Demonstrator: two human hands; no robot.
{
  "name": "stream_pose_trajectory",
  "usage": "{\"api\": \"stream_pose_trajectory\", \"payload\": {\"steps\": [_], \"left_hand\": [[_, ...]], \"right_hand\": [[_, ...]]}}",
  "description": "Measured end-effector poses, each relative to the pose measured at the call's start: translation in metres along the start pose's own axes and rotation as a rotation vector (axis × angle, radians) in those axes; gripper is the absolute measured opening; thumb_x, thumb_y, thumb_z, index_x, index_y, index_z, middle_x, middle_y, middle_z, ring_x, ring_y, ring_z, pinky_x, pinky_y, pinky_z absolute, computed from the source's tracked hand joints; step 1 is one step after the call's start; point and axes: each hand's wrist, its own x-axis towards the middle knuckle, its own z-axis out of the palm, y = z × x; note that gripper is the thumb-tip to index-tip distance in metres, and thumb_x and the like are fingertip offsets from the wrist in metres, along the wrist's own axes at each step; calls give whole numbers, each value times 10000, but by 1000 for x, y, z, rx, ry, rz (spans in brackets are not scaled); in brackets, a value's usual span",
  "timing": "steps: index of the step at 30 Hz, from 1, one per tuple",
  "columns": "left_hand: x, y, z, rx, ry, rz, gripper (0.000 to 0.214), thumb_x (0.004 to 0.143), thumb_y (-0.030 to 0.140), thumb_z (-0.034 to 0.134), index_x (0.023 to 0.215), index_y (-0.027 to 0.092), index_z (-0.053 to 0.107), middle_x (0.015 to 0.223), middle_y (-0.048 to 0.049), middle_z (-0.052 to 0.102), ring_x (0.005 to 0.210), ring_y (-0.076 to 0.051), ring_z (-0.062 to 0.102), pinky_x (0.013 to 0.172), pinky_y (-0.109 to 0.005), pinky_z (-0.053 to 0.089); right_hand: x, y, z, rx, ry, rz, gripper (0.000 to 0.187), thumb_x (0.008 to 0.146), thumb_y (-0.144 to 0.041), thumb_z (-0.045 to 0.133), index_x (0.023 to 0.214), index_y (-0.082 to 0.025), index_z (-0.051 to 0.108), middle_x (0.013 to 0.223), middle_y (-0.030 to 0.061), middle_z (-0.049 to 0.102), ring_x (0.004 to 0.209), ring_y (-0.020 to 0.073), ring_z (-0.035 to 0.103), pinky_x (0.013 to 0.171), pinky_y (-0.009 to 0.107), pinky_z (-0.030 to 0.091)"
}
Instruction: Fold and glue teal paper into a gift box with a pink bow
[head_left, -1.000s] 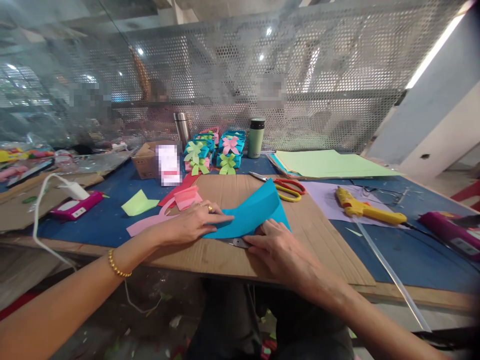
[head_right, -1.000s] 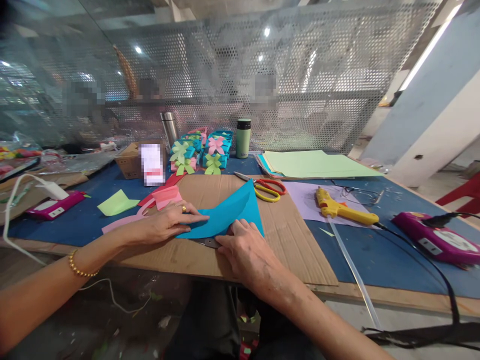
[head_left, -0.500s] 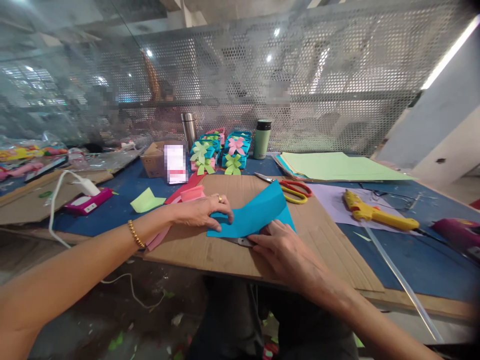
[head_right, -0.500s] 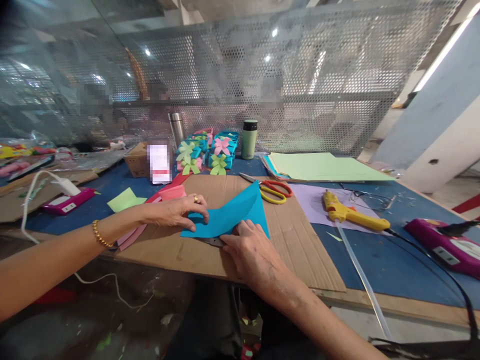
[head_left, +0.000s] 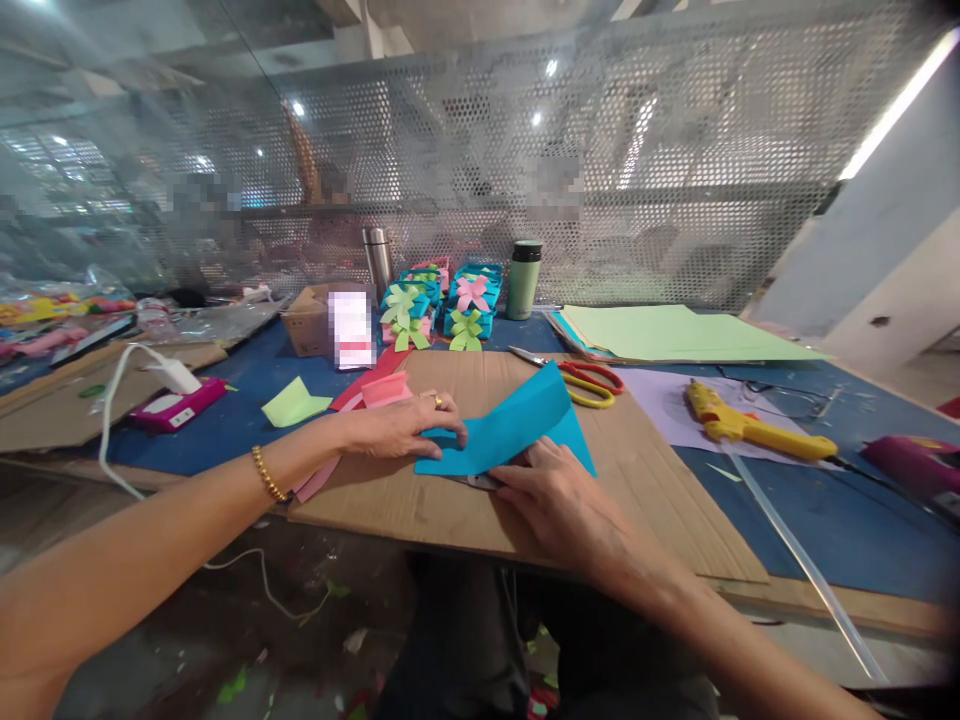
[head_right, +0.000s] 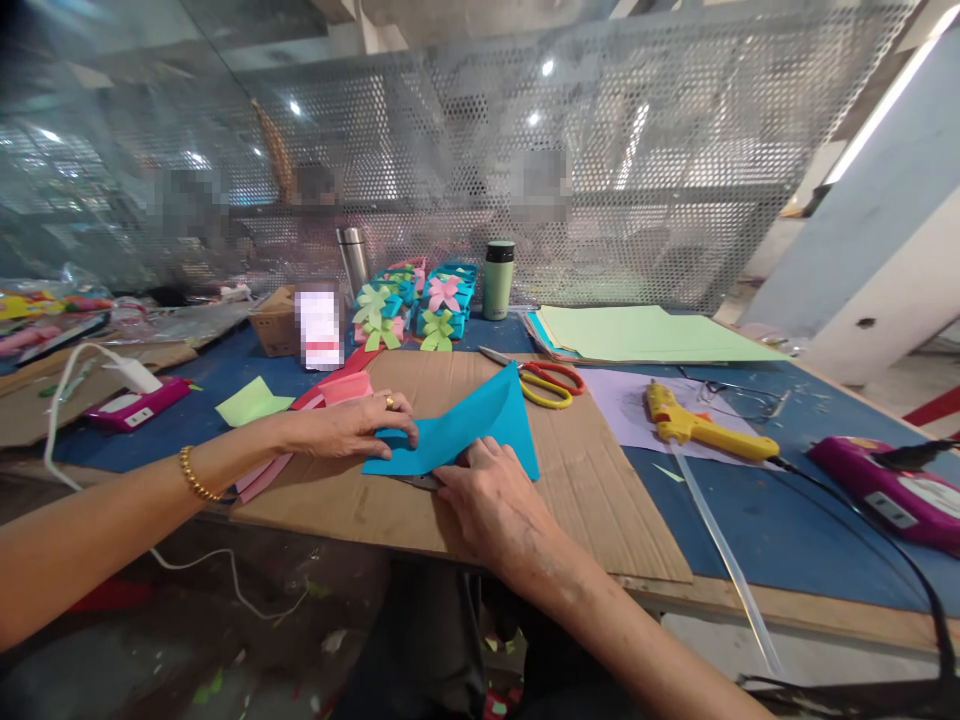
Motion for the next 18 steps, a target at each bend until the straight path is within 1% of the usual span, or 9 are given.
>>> {"api": "stream_pose_trajectory", "payload": {"steps": [5,9,12,15,18], "left_hand": [[0,-2,2,-6,12,13,198,941,256,598,1135,253,639,1117,-61,522,1077,-234,493,936,-346,371],[0,0,1,-16,2,-3,203,941,274,601,1137,252,646,1111,-63,521,1061,-236,494,921,-343,374],[0,0,1,-35,6,-14,209,938,264,606,1142,241,646,1108,-67,514,1062,-234,498,941,-345,369],[0,0,2,-48,15,-18,209,936,254,605,1140,243,646,1115,-67,513,1077,-234,497,955,-346,366],[0,1,2,-46,4,-24,213,922,226,613,1132,244,644,1117,-66,509,1083,-234,496,958,-347,367]], "right_hand": [[4,-4,0,-15,-32,10,230,929,-190,577,1019,-264,775,919,105,618,869,249,515,762,377,387],[3,-4,-2,10,-37,22,236,924,-185,590,1039,-274,776,921,100,616,860,240,520,747,357,387],[1,-5,-5,21,-63,14,226,926,-174,585,1009,-259,777,924,102,620,874,243,530,745,353,386],[-2,-5,-5,37,-48,13,230,918,-166,592,1030,-248,775,934,108,625,899,256,534,750,356,389],[-1,-4,-3,62,-23,21,254,915,-151,594,1069,-248,771,942,109,632,897,249,534,748,347,387]]}}
